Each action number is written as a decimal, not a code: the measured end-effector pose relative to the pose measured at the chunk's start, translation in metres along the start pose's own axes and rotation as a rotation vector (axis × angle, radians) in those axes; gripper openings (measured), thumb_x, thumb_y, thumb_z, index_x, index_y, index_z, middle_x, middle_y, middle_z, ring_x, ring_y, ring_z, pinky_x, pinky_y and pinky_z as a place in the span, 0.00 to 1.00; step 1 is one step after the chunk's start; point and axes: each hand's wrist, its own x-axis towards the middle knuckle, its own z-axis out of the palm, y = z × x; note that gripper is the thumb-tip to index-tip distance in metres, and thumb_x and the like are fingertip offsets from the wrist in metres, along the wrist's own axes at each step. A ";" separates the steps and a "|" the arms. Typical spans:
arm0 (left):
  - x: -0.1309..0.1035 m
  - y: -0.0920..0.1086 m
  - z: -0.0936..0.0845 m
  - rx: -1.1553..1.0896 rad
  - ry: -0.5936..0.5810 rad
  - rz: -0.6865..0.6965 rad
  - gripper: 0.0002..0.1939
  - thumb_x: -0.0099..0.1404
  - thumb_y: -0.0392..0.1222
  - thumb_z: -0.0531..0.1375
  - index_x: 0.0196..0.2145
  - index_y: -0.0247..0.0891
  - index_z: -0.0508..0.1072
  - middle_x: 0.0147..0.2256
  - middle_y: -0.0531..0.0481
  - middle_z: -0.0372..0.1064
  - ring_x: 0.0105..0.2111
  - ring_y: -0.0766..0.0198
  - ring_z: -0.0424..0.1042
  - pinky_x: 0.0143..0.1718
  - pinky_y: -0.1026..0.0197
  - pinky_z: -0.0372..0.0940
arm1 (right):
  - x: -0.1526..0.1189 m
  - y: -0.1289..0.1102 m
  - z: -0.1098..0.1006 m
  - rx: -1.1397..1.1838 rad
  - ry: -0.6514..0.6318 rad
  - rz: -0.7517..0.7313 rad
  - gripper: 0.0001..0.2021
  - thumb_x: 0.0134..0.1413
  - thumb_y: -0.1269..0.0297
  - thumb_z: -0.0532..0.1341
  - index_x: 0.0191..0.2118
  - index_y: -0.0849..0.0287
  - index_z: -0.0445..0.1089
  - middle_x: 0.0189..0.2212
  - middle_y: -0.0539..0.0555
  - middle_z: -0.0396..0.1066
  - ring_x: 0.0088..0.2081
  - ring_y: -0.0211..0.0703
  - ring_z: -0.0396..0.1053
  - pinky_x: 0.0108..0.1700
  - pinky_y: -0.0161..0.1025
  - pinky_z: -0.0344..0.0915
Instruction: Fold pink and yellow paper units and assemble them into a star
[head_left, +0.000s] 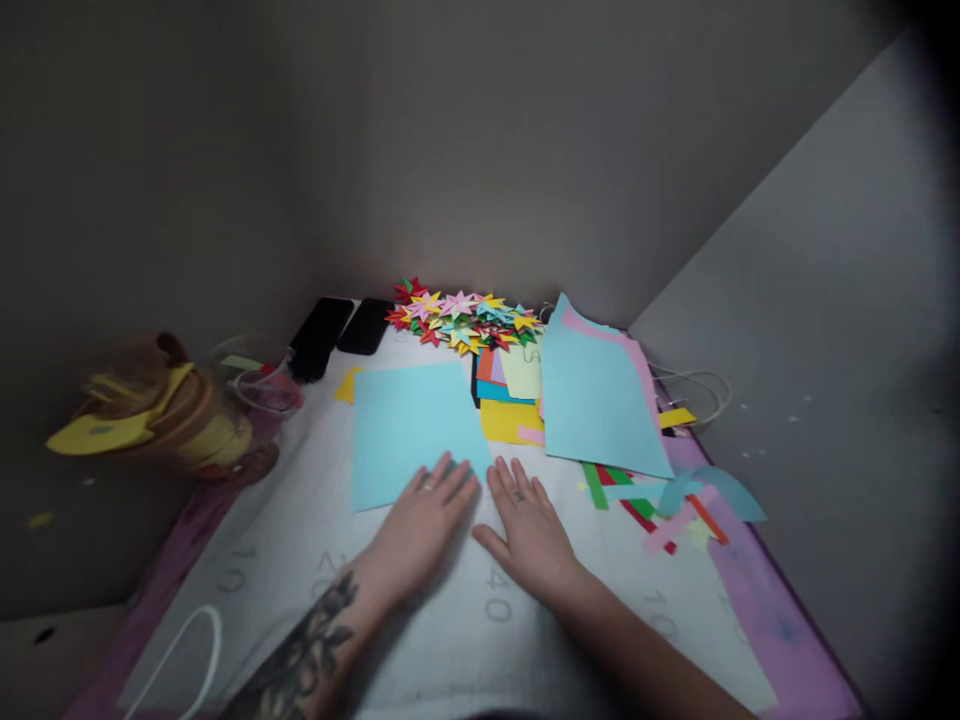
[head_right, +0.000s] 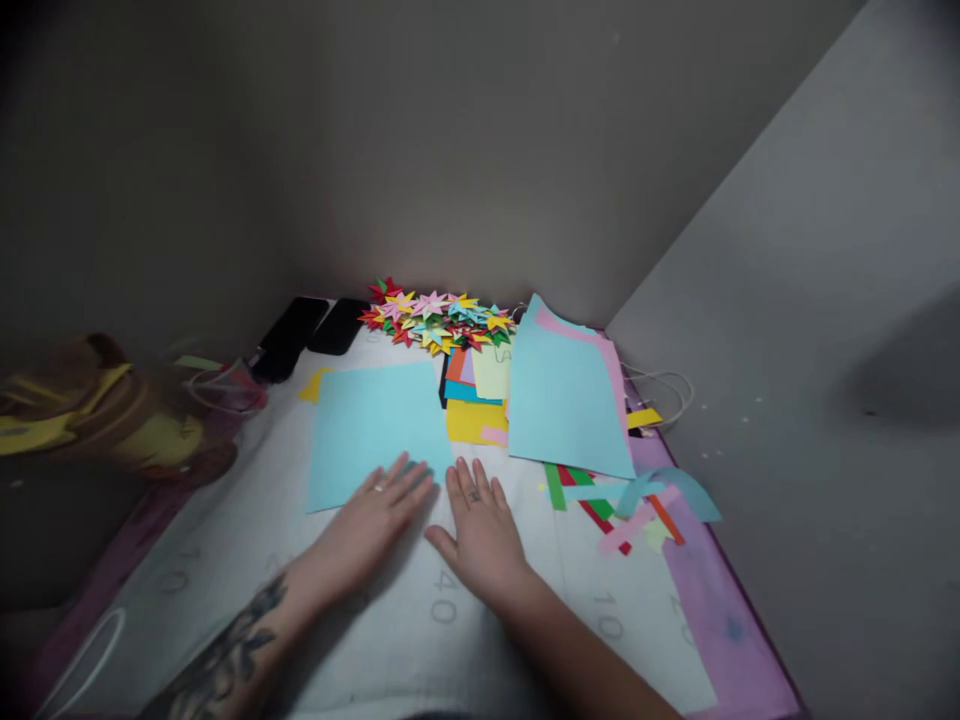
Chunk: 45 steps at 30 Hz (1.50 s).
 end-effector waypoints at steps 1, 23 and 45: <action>0.008 0.012 0.005 -0.044 -0.033 0.018 0.29 0.65 0.37 0.51 0.63 0.40 0.52 0.63 0.43 0.49 0.64 0.52 0.43 0.60 0.45 0.49 | 0.000 0.000 -0.001 -0.003 0.003 0.001 0.35 0.58 0.51 0.50 0.66 0.65 0.44 0.67 0.56 0.33 0.67 0.55 0.31 0.64 0.55 0.40; -0.080 -0.009 0.003 0.140 -0.058 -0.554 0.30 0.64 0.47 0.50 0.62 0.35 0.56 0.63 0.41 0.46 0.64 0.49 0.45 0.58 0.40 0.51 | 0.022 -0.085 -0.001 0.158 -0.008 -0.428 0.28 0.61 0.58 0.48 0.65 0.56 0.47 0.67 0.51 0.39 0.67 0.54 0.33 0.64 0.57 0.40; -0.097 -0.016 0.011 -0.205 0.427 -0.631 0.24 0.63 0.39 0.51 0.56 0.31 0.64 0.55 0.39 0.64 0.59 0.52 0.58 0.58 0.48 0.56 | 0.012 -0.055 -0.007 0.027 -0.084 -0.370 0.29 0.58 0.53 0.53 0.63 0.57 0.52 0.67 0.57 0.38 0.66 0.61 0.33 0.63 0.60 0.38</action>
